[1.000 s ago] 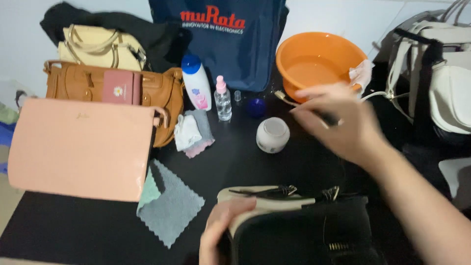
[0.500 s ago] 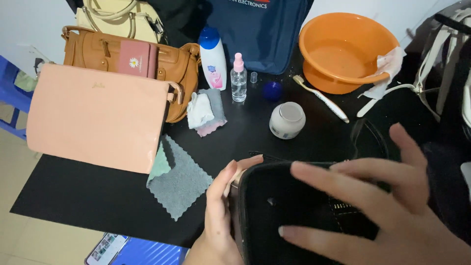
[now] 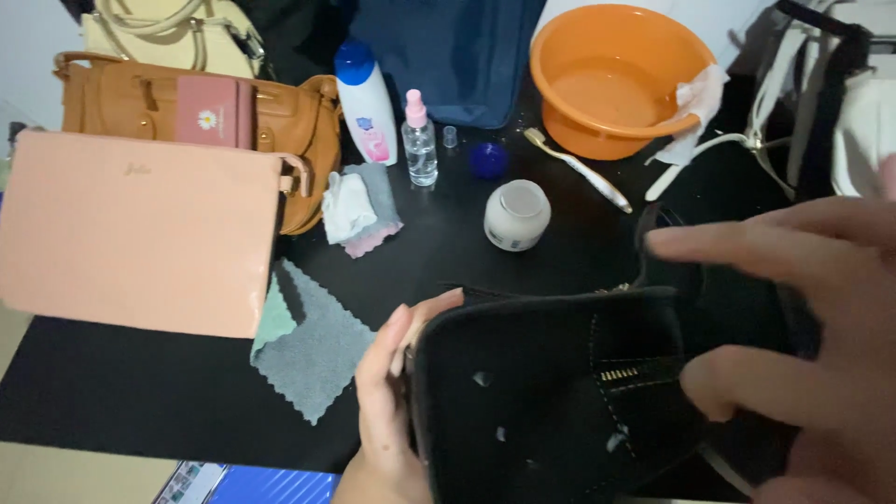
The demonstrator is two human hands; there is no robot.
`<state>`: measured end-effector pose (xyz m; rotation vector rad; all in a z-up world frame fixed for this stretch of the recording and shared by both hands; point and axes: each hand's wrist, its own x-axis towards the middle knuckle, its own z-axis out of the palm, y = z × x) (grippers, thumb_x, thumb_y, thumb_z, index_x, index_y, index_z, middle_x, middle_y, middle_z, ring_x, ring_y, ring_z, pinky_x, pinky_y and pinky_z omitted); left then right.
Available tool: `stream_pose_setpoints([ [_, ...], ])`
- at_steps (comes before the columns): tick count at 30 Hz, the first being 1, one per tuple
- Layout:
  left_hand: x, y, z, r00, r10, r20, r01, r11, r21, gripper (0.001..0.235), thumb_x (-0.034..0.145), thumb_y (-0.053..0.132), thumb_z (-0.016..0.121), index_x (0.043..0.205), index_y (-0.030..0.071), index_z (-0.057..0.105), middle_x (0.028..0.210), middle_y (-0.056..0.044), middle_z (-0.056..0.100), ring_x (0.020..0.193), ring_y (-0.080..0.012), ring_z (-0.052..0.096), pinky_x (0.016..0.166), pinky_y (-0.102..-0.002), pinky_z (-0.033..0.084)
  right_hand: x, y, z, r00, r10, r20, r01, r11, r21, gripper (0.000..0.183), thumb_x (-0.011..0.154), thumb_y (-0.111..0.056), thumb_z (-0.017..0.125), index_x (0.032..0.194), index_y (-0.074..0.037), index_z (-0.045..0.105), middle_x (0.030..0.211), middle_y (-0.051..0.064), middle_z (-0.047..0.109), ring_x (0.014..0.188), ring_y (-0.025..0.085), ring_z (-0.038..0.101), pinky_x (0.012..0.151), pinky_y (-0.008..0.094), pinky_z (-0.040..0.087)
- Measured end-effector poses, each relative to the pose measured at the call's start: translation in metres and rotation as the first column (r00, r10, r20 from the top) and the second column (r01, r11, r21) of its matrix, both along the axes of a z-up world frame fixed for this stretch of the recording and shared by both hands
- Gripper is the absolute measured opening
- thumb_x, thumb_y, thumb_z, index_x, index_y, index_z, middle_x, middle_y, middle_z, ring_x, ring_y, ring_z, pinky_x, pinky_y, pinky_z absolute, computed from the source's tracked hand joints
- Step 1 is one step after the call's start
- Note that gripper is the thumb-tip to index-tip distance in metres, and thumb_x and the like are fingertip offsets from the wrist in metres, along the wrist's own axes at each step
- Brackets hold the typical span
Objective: Polishing and cleaning a black and white leather handbag using a cloth and polishing cream
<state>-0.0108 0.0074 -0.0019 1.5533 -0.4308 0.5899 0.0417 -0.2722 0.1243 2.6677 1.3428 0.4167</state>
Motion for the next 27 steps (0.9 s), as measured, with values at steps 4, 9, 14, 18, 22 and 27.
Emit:
stream_pose_setpoints([
  [4, 0.003, 0.006, -0.011, 0.997, -0.083, -0.006, 0.082, 0.996, -0.024, 0.059, 0.11, 0.027, 0.048, 0.153, -0.003, 0.024, 0.15, -0.035, 0.051, 0.143, -0.0398, 0.056, 0.123, -0.048, 0.048, -0.034, 0.037, -0.01, 0.992, -0.092, -0.086, 0.113, 0.952, 0.285, 0.062, 0.085, -0.071, 0.031, 0.054, -0.025, 0.058, 0.145, 0.002, 0.059, 0.128, 0.036, 0.046, 0.117, 0.086, 0.003],
  [9, 0.007, 0.003, -0.023, 0.996, -0.091, 0.011, 0.091, 0.987, -0.129, 0.057, 0.108, 0.021, 0.05, 0.154, -0.003, 0.024, 0.151, -0.036, 0.049, 0.142, -0.0401, 0.055, 0.124, -0.048, 0.047, -0.044, 0.014, -0.013, 0.973, -0.202, 0.114, 0.183, 0.971, 0.155, 0.051, 0.081, -0.073, 0.044, 0.116, -0.043, 0.065, 0.152, -0.002, 0.055, 0.12, 0.034, 0.055, 0.106, 0.055, 0.038],
  [14, 0.007, 0.002, -0.024, 0.998, -0.039, 0.043, 0.041, 0.999, -0.029, 0.058, 0.106, 0.018, 0.052, 0.154, -0.002, 0.024, 0.149, -0.033, 0.052, 0.141, -0.0387, 0.057, 0.125, -0.047, 0.046, -0.033, 0.028, -0.024, 0.968, -0.245, 0.048, 0.22, 0.929, 0.298, 0.07, 0.088, -0.072, 0.023, 0.121, -0.029, 0.068, 0.148, 0.005, 0.057, 0.123, 0.034, 0.051, 0.123, 0.073, 0.009],
  [18, 0.002, 0.002, -0.018, 0.996, -0.084, -0.005, 0.083, 0.993, -0.081, 0.069, 0.102, 0.026, 0.061, 0.153, -0.001, 0.023, 0.148, -0.032, 0.052, 0.14, -0.0384, 0.057, 0.122, -0.048, 0.048, -0.026, 0.029, -0.026, 0.963, -0.237, -0.126, 0.267, 0.894, 0.361, 0.061, 0.091, -0.068, 0.026, 0.112, -0.023, 0.062, 0.157, 0.004, 0.05, 0.127, 0.031, 0.043, 0.119, 0.073, 0.004],
  [22, 0.002, 0.0, -0.027, 0.996, -0.085, -0.04, 0.073, 0.972, -0.225, 0.06, 0.105, 0.023, 0.055, 0.153, -0.001, 0.029, 0.149, -0.034, 0.05, 0.141, -0.0404, 0.055, 0.123, -0.05, 0.046, -0.027, 0.038, -0.027, 0.973, -0.228, -0.025, 0.225, 0.921, 0.317, 0.062, 0.089, -0.072, 0.026, 0.111, -0.027, 0.061, 0.156, 0.002, 0.049, 0.126, 0.033, 0.042, 0.116, 0.074, 0.007],
  [27, 0.002, -0.001, -0.032, 0.999, -0.038, 0.015, 0.039, 0.99, -0.134, 0.056, 0.105, 0.018, 0.056, 0.152, 0.0, 0.03, 0.147, -0.033, 0.053, 0.141, -0.0403, 0.056, 0.125, -0.05, 0.046, -0.05, 0.067, -0.021, 0.857, -0.261, 0.443, 0.29, 0.957, 0.004, 0.084, 0.083, -0.095, 0.015, 0.109, -0.031, 0.064, 0.153, -0.013, 0.055, 0.109, 0.025, 0.059, 0.087, 0.081, 0.041],
])
